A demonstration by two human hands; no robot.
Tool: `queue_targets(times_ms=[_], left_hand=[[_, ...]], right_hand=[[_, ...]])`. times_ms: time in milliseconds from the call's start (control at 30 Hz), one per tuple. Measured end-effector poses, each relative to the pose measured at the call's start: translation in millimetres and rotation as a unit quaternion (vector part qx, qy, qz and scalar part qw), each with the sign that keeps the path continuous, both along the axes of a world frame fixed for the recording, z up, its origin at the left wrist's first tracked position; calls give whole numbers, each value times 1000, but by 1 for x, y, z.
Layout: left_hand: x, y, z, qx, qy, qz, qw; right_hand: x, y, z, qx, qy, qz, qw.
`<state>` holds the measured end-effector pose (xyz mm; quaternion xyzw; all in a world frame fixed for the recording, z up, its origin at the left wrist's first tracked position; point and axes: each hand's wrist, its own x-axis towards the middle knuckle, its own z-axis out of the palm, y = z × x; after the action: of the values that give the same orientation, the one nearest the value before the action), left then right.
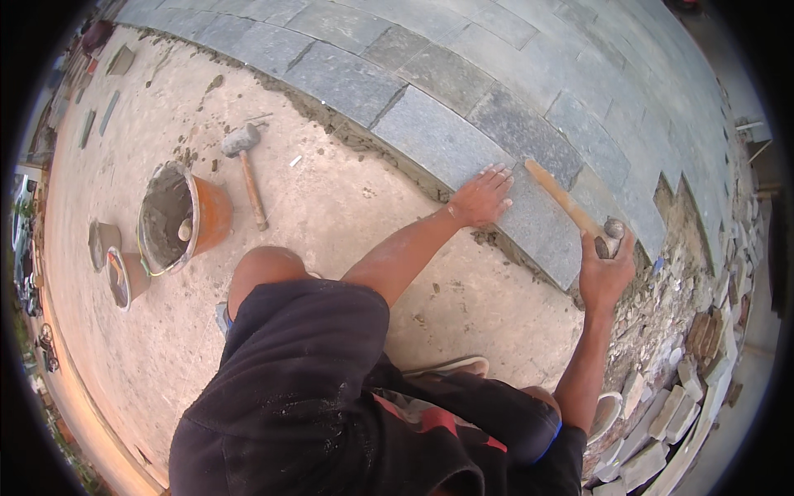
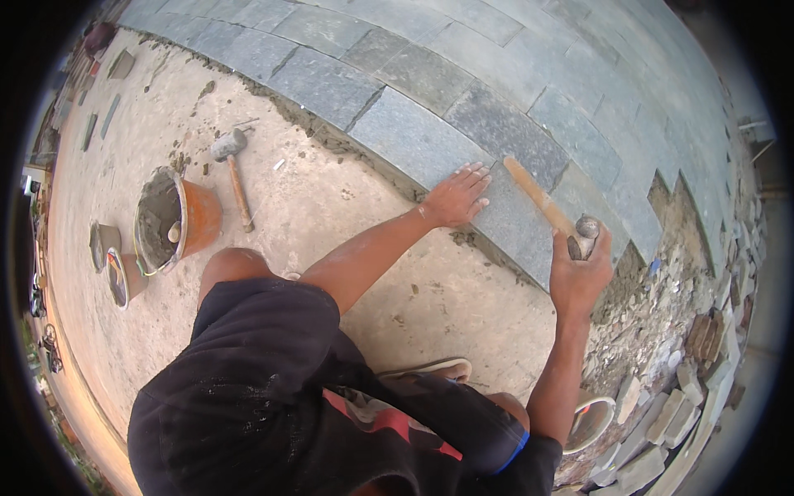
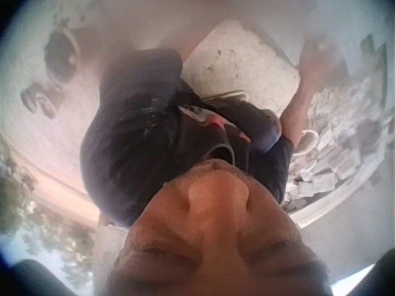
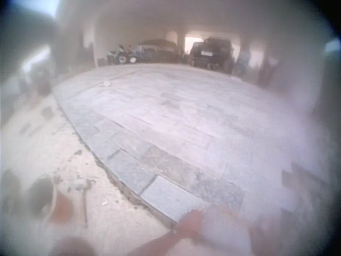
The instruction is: The person applies mortar to the back of a tile using a trowel and then positions the tile onto the floor surface, tapping it into place with a wooden handle.
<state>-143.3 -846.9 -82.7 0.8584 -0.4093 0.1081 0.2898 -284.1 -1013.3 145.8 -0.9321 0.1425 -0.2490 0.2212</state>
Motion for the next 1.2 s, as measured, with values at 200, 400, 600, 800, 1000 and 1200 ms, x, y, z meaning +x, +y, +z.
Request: queue_targets(times_ms=[200,400,600,800,1000,1200], left_hand=[[61,56,0,74,-32,141,987],[76,65,-1,148,-27,153,977],[76,66,-2,152,-17,158,976],[75,67,3,153,-6,154,976],[75,66,3,147,-11,155,977],[75,67,2,152,-12,156,976]], right_hand=[[-22,22,15,9,7,43,999],[-34,38,14,1,32,124,992],[-28,43,-1,-41,74,173,981],[-28,42,4,-16,47,164,985],[-34,40,-6,7,7,150,989],[-33,42,-3,3,38,150,988]])
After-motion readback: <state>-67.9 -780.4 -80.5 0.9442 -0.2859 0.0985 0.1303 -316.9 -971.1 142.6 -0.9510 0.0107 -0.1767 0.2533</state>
